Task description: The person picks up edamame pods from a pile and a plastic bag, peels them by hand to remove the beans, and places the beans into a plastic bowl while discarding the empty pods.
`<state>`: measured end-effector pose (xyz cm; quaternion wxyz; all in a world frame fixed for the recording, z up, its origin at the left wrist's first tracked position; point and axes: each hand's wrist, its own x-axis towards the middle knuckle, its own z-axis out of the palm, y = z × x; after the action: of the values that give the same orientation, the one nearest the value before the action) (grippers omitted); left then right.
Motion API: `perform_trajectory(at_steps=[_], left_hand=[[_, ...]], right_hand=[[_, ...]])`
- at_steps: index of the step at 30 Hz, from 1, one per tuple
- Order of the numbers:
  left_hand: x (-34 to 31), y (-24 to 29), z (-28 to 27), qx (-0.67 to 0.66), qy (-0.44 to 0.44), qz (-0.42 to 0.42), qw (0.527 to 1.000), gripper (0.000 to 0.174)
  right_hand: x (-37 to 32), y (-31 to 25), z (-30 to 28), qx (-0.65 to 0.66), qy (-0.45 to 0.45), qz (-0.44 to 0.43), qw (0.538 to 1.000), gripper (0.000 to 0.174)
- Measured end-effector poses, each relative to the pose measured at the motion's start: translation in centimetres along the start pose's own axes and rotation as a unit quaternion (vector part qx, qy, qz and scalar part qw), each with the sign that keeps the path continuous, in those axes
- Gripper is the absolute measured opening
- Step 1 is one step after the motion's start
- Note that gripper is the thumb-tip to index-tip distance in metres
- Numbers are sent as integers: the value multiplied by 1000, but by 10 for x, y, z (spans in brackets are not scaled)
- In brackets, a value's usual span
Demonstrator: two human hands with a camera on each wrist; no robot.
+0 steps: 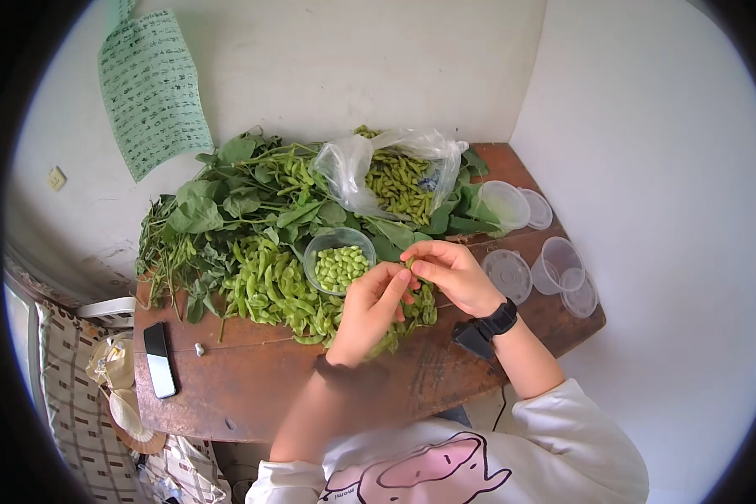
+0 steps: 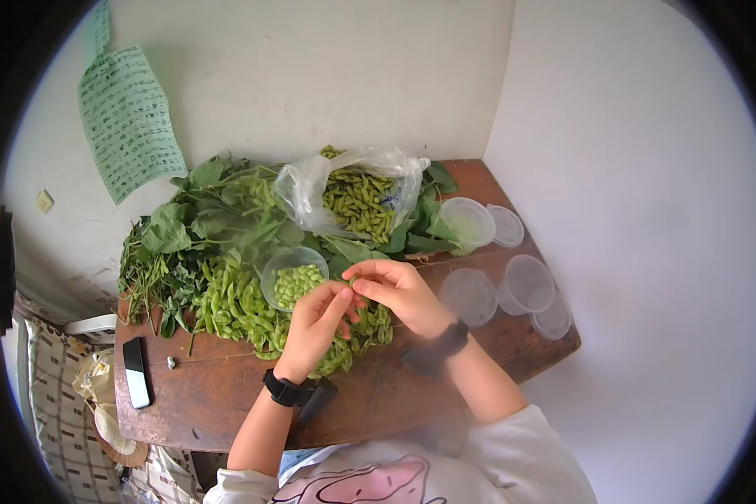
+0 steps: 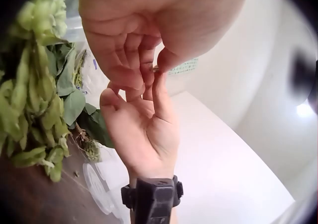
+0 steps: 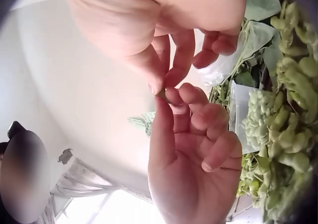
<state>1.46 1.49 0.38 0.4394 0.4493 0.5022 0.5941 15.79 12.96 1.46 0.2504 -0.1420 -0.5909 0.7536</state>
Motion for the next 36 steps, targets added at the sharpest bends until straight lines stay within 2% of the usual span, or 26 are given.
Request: perform_trajectory(at_steps=[3, 7, 9, 13, 15, 19, 21, 25, 28, 30, 33, 36], left_hand=[[0, -3, 5, 28, 26, 8, 999, 24], [-1, -4, 8, 14, 2, -16, 1000, 26], [-3, 3, 9, -109, -25, -53, 992, 28], [-4, -13, 3, -144, -64, -80, 984, 30], [-6, -16, 2, -246, -123, -125, 953, 29], [-10, -28, 1, -327, -139, -166, 920, 28], [-10, -29, 1, -366, -171, -183, 896, 27], [-11, -33, 2, -377, -165, -200, 889, 27], [-10, -44, -1, -372, -172, -174, 895, 27], [-11, -36, -5, -370, -196, -202, 885, 25], [-13, -27, 1, -361, -160, -230, 890, 25], [-13, -32, -3, -337, -168, -229, 898, 26]], right_hand=[[-3, 1, 1, 34, 17, -15, 999, 20], [-6, 12, -11, 8, 43, -15, 999, 17], [-6, 18, -16, 25, 3, -61, 998, 15], [-12, 14, -14, 42, -38, -48, 997, 15], [-15, 8, -9, 17, -44, -28, 999, 15], [-15, 6, -9, -14, -62, -31, 998, 16], [-15, 9, -11, -24, -72, -63, 995, 18], [-17, 6, -12, -10, -84, -39, 996, 19], [-19, 5, -11, 6, -82, -9, 997, 20], [-18, 7, -12, -23, -114, -47, 992, 22], [-19, 2, -13, -88, -144, -65, 983, 26], [-19, 8, -14, -113, -162, -82, 977, 32]])
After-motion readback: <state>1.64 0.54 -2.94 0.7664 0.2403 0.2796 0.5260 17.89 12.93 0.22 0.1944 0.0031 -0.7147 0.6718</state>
